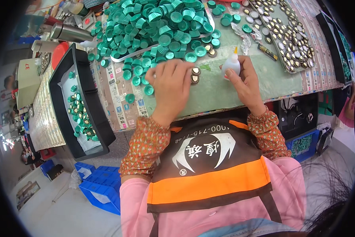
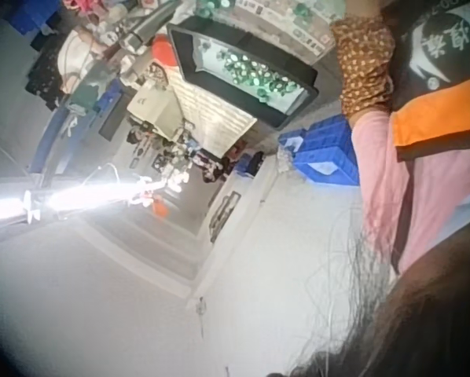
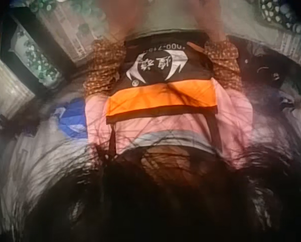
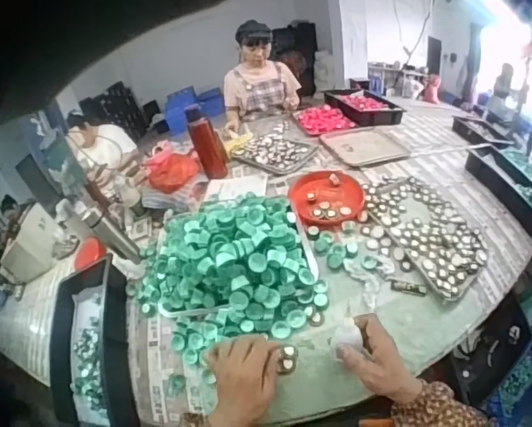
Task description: The person applies glue from a bottle into green cupcake liners and then presses a small metallic disc into each liner. The assembled units are placed into a black tray. The process is repeated continuously throughout the clip.
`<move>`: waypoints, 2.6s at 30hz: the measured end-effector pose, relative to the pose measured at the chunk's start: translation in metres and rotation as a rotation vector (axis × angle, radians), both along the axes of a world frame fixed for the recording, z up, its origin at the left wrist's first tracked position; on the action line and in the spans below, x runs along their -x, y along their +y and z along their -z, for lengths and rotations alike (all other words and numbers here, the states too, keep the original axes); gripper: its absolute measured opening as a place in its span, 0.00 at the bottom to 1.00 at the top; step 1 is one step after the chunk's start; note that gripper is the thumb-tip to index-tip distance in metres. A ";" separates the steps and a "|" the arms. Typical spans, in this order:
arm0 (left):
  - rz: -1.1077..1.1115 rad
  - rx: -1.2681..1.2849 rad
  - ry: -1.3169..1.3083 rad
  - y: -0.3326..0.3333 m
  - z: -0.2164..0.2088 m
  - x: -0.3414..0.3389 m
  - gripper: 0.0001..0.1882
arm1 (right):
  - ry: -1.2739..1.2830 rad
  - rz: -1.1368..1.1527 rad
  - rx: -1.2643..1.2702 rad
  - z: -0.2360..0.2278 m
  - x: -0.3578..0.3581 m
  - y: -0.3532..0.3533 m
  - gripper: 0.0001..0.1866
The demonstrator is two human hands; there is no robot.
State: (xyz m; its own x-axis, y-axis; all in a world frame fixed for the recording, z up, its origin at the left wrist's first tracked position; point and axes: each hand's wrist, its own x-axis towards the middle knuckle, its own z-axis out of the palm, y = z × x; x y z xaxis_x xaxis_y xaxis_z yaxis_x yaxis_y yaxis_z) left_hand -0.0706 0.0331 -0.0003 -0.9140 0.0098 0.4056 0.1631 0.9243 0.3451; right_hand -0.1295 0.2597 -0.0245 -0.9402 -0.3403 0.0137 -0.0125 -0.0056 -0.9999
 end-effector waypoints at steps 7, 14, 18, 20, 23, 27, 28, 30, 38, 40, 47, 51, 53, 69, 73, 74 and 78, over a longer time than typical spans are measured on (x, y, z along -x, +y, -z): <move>0.020 0.199 -0.082 0.014 -0.001 0.050 0.10 | -0.019 0.003 -0.027 -0.011 0.000 0.000 0.18; 0.230 -0.131 0.054 0.015 -0.014 0.010 0.09 | -0.302 -0.015 0.100 -0.032 -0.004 -0.008 0.20; 0.329 -0.329 -0.037 0.014 -0.019 -0.020 0.14 | -0.385 -0.120 0.071 -0.039 -0.014 -0.018 0.21; 0.278 -0.649 -0.173 0.016 -0.017 -0.037 0.17 | -0.458 -0.140 0.052 -0.045 -0.022 -0.020 0.21; 0.209 -1.194 -0.422 0.019 -0.012 -0.056 0.21 | -0.488 -0.143 0.081 -0.048 -0.035 -0.025 0.21; 0.244 -1.450 -0.523 0.017 -0.004 -0.067 0.23 | -0.546 -0.145 0.115 -0.047 -0.046 -0.029 0.22; 0.247 -1.478 -0.514 0.019 -0.002 -0.069 0.23 | -0.543 -0.146 0.104 -0.048 -0.048 -0.030 0.21; 0.256 -1.548 -0.522 0.018 0.000 -0.073 0.22 | -0.540 -0.149 0.080 -0.052 -0.052 -0.031 0.21; 0.134 -1.969 -0.602 0.005 -0.003 -0.091 0.27 | 0.012 -0.231 -0.126 -0.050 -0.051 -0.012 0.19; 0.104 -2.071 -0.599 0.003 -0.005 -0.095 0.28 | 0.234 -0.248 -0.161 -0.047 -0.050 -0.005 0.22; 0.067 -2.205 -0.587 0.002 0.001 -0.102 0.32 | 0.408 -0.319 -0.117 -0.062 -0.063 0.000 0.21; 0.041 -2.069 -0.648 0.000 0.002 -0.106 0.31 | 0.419 -0.331 -0.087 -0.059 -0.065 -0.004 0.16; 0.026 -2.049 -0.665 -0.001 -0.001 -0.106 0.31 | 0.459 -0.327 -0.075 -0.060 -0.064 -0.006 0.15; 0.013 -2.039 -0.705 0.002 0.002 -0.109 0.32 | 0.455 -0.369 -0.142 -0.064 -0.066 -0.010 0.11; 0.028 -2.001 -0.725 0.004 0.002 -0.109 0.29 | 0.433 -0.371 -0.148 -0.061 -0.067 -0.009 0.11; 0.027 -2.008 -0.731 0.004 0.002 -0.109 0.30 | 0.428 -0.373 -0.151 -0.061 -0.067 -0.009 0.10; 0.026 -2.060 -0.748 0.005 0.010 -0.113 0.30 | 0.416 -0.381 -0.152 -0.057 -0.068 -0.007 0.10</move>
State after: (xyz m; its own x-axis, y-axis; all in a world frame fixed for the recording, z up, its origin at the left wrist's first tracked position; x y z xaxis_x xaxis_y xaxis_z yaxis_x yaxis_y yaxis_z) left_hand 0.0420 0.0383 -0.0099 -0.8699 0.1612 -0.4661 -0.4290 -0.7135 0.5539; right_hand -0.0614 0.2529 0.0326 -0.6769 -0.6806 0.2804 -0.4297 0.0561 -0.9012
